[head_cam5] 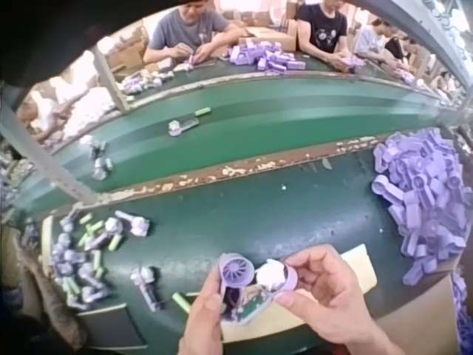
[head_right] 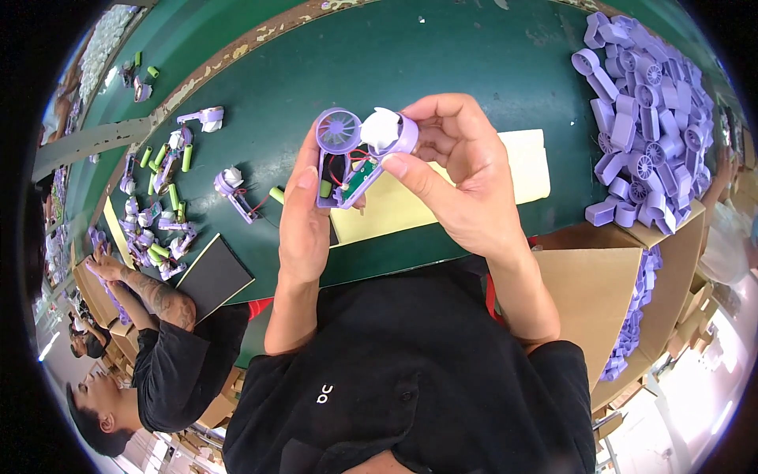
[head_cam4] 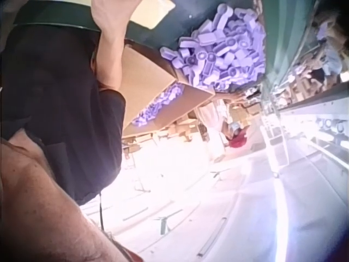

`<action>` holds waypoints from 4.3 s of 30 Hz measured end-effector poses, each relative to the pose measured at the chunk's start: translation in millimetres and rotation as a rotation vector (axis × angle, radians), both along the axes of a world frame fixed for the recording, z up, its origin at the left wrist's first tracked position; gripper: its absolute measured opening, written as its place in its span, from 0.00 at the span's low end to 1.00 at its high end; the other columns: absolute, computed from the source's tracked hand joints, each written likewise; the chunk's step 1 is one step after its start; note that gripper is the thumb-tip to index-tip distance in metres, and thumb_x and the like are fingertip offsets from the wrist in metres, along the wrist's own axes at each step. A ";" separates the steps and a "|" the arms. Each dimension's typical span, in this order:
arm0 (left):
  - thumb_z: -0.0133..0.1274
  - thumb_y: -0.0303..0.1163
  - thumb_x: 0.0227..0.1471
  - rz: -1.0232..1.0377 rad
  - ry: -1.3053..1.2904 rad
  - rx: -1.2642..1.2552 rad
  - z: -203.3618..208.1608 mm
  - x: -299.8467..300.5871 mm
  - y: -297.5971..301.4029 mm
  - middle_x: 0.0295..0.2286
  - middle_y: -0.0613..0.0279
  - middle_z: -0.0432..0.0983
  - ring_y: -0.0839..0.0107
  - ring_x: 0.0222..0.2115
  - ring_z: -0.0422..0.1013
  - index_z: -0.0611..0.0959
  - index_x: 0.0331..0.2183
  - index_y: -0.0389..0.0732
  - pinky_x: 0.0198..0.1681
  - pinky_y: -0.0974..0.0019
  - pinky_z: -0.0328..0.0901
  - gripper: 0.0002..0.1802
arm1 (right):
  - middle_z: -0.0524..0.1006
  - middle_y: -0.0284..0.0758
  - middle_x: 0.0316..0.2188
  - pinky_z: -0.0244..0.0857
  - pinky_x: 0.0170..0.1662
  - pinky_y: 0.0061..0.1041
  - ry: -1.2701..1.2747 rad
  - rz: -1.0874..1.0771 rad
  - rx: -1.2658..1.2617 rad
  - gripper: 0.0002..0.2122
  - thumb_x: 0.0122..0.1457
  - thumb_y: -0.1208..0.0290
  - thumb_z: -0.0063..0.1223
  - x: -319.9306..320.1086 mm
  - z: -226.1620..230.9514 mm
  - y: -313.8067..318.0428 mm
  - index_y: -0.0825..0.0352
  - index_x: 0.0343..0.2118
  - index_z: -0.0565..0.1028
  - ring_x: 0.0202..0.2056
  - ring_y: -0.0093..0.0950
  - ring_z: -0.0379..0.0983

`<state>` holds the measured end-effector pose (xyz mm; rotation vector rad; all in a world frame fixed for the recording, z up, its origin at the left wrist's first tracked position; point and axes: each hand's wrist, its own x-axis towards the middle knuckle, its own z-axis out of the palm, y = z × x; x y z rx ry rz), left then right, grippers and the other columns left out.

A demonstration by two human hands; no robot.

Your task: The person assembles handheld electric fans by placing batteries into plastic housings, sticking adhesive strips over the wiring, attaching the fan mechanisms, and snapping the housing covers closed by hand.

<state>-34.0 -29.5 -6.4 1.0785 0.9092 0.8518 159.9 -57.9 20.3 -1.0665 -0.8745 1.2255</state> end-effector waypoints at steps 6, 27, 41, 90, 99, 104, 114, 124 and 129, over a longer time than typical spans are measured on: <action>0.35 0.48 0.75 -0.057 -0.060 -0.132 10.1 2.7 1.1 0.47 0.58 0.73 0.74 0.39 0.71 0.53 0.71 0.28 0.43 0.68 0.70 0.38 | 0.80 0.35 0.42 0.73 0.51 0.27 -0.165 0.103 0.031 0.19 0.60 0.81 0.66 -2.8 5.9 4.3 0.71 0.52 0.71 0.43 0.23 0.79; 0.50 0.25 0.65 -0.038 0.147 0.244 0.0 -0.2 -4.8 0.51 0.50 0.71 0.66 0.44 0.70 0.57 0.71 0.31 0.47 0.65 0.67 0.38 | 0.79 0.35 0.38 0.76 0.52 0.28 -0.243 0.063 -0.114 0.15 0.61 0.76 0.66 -8.1 8.8 9.1 0.72 0.47 0.74 0.42 0.23 0.78; 0.53 0.25 0.61 -0.048 0.230 0.333 8.5 4.5 -2.1 0.44 0.50 0.73 0.63 0.41 0.71 0.58 0.70 0.31 0.45 0.63 0.67 0.40 | 0.78 0.33 0.38 0.76 0.54 0.31 -0.190 0.034 -0.086 0.15 0.60 0.76 0.68 -6.8 4.9 7.8 0.73 0.48 0.76 0.42 0.23 0.77; 0.64 0.30 0.56 -0.142 0.197 0.330 19.4 18.5 -25.6 0.38 0.49 0.82 0.59 0.37 0.81 0.73 0.56 0.25 0.43 0.59 0.74 0.31 | 0.78 0.36 0.20 0.63 0.26 0.22 -0.488 -0.106 0.236 0.21 0.74 0.63 0.40 -7.5 3.5 24.0 0.70 0.25 0.74 0.22 0.21 0.72; 0.66 0.29 0.52 -0.116 0.424 0.501 16.4 24.7 -26.0 0.37 0.42 0.82 0.47 0.34 0.81 0.77 0.52 0.25 0.37 0.56 0.74 0.28 | 0.74 0.33 0.17 0.60 0.25 0.22 -0.554 -0.127 0.114 0.20 0.74 0.63 0.40 -9.7 -5.8 27.8 0.68 0.24 0.71 0.21 0.18 0.67; 0.65 0.29 0.53 -0.212 0.480 0.511 20.1 18.2 -18.7 0.36 0.41 0.82 0.46 0.34 0.81 0.77 0.53 0.25 0.36 0.56 0.74 0.28 | 0.75 0.33 0.18 0.59 0.25 0.22 -0.577 -0.076 0.071 0.20 0.75 0.59 0.41 -11.3 -1.6 26.6 0.69 0.28 0.73 0.21 0.19 0.68; 0.52 0.38 0.68 -0.156 -0.565 -0.299 -9.1 -0.1 2.6 0.49 0.38 0.79 0.54 0.45 0.82 0.73 0.58 0.26 0.52 0.55 0.76 0.28 | 0.78 0.37 0.35 0.68 0.49 0.29 -0.449 -0.234 0.078 0.26 0.76 0.51 0.35 3.6 11.9 25.9 0.73 0.43 0.77 0.40 0.27 0.74; 0.53 0.40 0.67 -0.139 -0.642 -0.314 -12.0 -1.9 3.9 0.50 0.35 0.78 0.52 0.45 0.82 0.68 0.61 0.22 0.50 0.55 0.78 0.33 | 0.78 0.38 0.36 0.67 0.50 0.30 -0.491 -0.156 -0.071 0.27 0.77 0.52 0.31 10.7 -2.6 10.6 0.75 0.45 0.77 0.41 0.27 0.72; 0.52 0.38 0.67 -0.124 -0.647 -0.304 -11.4 -2.7 3.7 0.49 0.37 0.79 0.53 0.46 0.81 0.71 0.60 0.25 0.52 0.54 0.77 0.29 | 0.77 0.35 0.35 0.66 0.49 0.28 -0.460 -0.156 -0.116 0.25 0.76 0.54 0.33 8.9 -5.4 7.5 0.72 0.43 0.77 0.40 0.25 0.71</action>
